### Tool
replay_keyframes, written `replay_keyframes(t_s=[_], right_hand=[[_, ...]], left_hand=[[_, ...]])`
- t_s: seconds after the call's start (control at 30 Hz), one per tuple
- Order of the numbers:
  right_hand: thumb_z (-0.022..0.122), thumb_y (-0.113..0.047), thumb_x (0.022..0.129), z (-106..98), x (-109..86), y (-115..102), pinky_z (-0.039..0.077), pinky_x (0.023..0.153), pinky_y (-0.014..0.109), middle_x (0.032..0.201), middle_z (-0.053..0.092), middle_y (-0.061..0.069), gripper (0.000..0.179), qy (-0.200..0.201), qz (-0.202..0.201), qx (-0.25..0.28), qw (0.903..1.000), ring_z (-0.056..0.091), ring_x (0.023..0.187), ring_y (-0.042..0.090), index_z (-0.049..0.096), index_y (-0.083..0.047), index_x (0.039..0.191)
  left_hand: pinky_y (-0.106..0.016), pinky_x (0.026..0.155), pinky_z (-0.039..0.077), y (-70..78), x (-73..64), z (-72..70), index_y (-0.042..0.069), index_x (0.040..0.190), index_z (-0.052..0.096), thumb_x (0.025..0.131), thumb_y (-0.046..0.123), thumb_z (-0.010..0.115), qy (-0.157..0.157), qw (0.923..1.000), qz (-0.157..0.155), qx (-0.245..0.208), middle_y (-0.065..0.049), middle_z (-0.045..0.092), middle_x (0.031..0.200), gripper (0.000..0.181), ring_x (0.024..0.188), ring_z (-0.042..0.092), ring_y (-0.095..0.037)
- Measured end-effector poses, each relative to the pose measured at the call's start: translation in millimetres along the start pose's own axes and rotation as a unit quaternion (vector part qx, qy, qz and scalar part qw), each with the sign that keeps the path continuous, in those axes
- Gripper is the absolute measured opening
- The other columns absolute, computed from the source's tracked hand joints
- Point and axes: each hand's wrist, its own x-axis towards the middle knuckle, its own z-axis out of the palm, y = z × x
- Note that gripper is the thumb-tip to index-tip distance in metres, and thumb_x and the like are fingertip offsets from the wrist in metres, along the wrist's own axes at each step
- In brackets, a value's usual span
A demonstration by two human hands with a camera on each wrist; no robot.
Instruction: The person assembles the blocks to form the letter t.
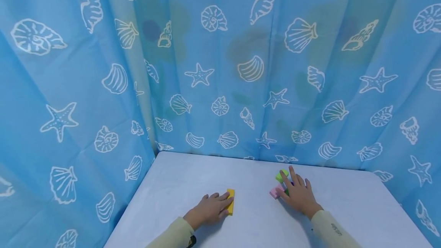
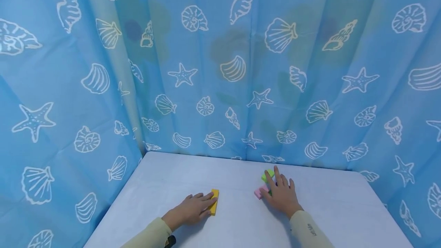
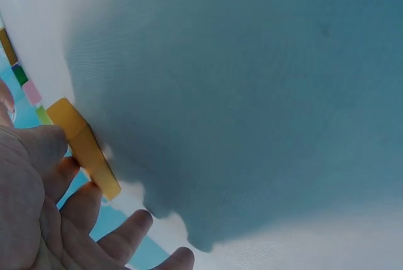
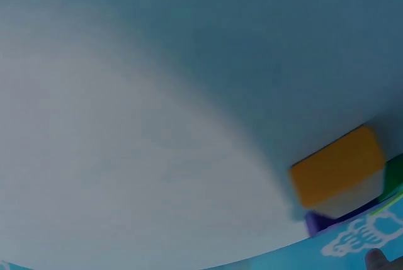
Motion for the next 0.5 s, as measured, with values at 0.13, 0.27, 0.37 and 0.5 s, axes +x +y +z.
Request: replay_keyframes(t_s=[0.13,0.27,0.37,0.5], right_hand=[[0.049,-0.065,0.093,3,0.2,-8,0.017,0.110,0.075,0.164,0.010,0.023,0.081,0.001,-0.012,0.007,0.9999,0.031,0.140,0.048,0.029,-0.019,0.157],[0.048,-0.065,0.094,4,1.3,-15,0.016,0.111,0.075,0.165,0.011,0.022,0.080,-0.001,-0.020,0.013,0.9997,0.030,0.142,0.049,0.028,-0.020,0.157],[0.048,-0.063,0.095,5,1.2,-20,0.014,0.112,0.074,0.165,0.011,0.020,0.078,-0.013,-0.019,0.018,0.9996,0.028,0.143,0.049,0.028,-0.021,0.157],[0.049,-0.063,0.095,6,-1.9,-24,0.013,0.113,0.073,0.165,0.012,0.020,0.077,-0.031,-0.015,0.018,0.9992,0.028,0.144,0.049,0.029,-0.021,0.157]], left_hand=[[-0.060,0.110,0.036,-1.2,-2.0,1.8,0.037,0.152,0.037,0.102,0.045,0.047,0.006,0.9999,0.010,0.002,0.010,0.033,0.160,0.051,0.142,0.041,-0.031],[-0.060,0.110,0.036,-1.6,-3.4,-0.2,0.036,0.152,0.037,0.103,0.043,0.047,0.018,0.9997,0.013,0.007,0.009,0.032,0.161,0.051,0.142,0.041,-0.031],[-0.060,0.110,0.037,-1.3,-4.5,-1.2,0.036,0.152,0.037,0.102,0.043,0.048,0.022,0.9997,0.011,0.008,0.010,0.032,0.161,0.051,0.142,0.041,-0.031],[-0.060,0.109,0.037,-1.8,-5.1,1.8,0.036,0.152,0.037,0.102,0.044,0.047,0.020,0.9997,0.015,0.006,0.010,0.033,0.160,0.051,0.142,0.041,-0.031]])
